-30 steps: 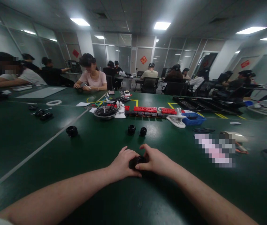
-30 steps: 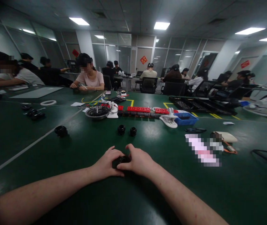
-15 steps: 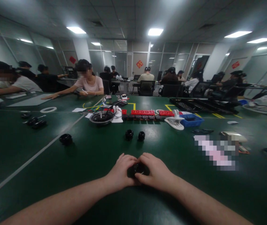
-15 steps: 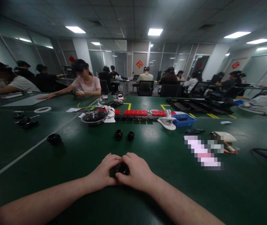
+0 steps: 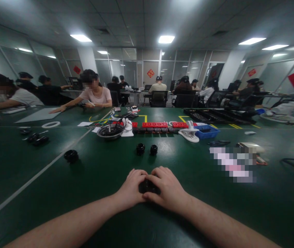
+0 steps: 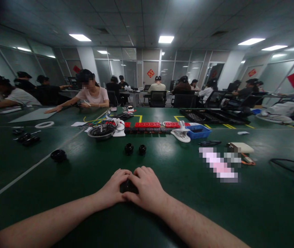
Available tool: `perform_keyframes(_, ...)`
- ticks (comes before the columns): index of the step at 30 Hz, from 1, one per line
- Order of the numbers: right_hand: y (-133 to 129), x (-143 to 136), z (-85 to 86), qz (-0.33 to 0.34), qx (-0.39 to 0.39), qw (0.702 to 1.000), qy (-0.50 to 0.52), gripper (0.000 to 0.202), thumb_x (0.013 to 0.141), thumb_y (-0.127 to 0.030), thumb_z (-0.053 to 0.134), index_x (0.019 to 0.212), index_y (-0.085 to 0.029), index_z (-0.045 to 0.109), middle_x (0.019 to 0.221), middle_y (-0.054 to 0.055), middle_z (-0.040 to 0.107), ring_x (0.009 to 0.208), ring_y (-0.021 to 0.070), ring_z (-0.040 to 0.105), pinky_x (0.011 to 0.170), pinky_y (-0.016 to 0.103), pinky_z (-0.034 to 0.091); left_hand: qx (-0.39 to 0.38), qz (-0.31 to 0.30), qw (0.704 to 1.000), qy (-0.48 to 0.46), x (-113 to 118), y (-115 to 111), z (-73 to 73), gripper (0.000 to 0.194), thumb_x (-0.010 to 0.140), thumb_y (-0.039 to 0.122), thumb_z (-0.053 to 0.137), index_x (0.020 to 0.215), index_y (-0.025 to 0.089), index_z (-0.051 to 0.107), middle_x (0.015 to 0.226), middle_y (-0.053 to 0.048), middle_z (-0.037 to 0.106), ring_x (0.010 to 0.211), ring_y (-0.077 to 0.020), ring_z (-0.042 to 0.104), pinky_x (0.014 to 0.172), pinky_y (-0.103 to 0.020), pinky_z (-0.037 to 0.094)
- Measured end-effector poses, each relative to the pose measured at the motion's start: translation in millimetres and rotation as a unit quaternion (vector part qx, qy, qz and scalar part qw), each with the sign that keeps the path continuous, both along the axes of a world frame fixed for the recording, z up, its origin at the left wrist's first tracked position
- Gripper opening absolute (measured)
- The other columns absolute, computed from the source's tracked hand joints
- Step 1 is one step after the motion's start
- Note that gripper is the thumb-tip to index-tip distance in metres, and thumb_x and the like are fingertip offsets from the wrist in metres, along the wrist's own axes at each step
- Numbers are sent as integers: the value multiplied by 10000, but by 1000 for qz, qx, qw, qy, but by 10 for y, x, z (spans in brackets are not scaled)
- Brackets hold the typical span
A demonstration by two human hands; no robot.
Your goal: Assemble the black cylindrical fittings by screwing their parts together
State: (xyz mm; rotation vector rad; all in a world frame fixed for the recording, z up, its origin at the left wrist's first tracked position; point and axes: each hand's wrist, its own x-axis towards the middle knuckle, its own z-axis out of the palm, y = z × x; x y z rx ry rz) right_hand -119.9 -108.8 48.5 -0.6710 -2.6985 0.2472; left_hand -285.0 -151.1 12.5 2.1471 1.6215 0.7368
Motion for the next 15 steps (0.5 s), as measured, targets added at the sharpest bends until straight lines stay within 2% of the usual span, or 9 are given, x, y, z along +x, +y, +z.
perform_keyframes(6, -45, -12, 0, 1, 12, 1000, 9, 336, 712, -351, 539, 1001, -182, 533, 894, 59, 510, 823, 185, 425, 735, 336, 344, 1, 5, 1000, -4, 6, 16, -24, 390, 549, 289, 666, 914, 200, 561, 979, -32, 513, 936, -213, 442, 891, -386, 313)
perform_keyframes(9, -54, -24, -9, 5, 16, 1000, 21, 371, 695, -290, 538, 1045, -174, 502, 891, 60, 514, 829, 189, 429, 760, 348, 343, 4, 11, 1000, -5, 6, 30, -49, 411, 519, 235, 668, 912, 195, 558, 975, -31, 516, 942, -216, 442, 925, -399, 277)
perform_keyframes(12, -60, -35, -23, 14, 16, 999, 35, 430, 683, -245, 520, 1100, -158, 464, 893, 61, 525, 840, 191, 430, 783, 356, 341, 1, 17, 1000, -3, 12, 25, -36, 348, 524, 217, 651, 859, 190, 563, 961, -35, 518, 946, -222, 445, 947, -418, 246)
perform_keyframes(15, -72, -42, -30, 31, 16, 998, 46, 407, 677, -215, 491, 1078, -148, 469, 905, 65, 536, 851, 191, 432, 816, 363, 335, -4, 24, 1000, -11, 23, 9, -10, 328, 540, 212, 633, 859, 192, 556, 951, -35, 516, 935, -220, 455, 961, -432, 225)
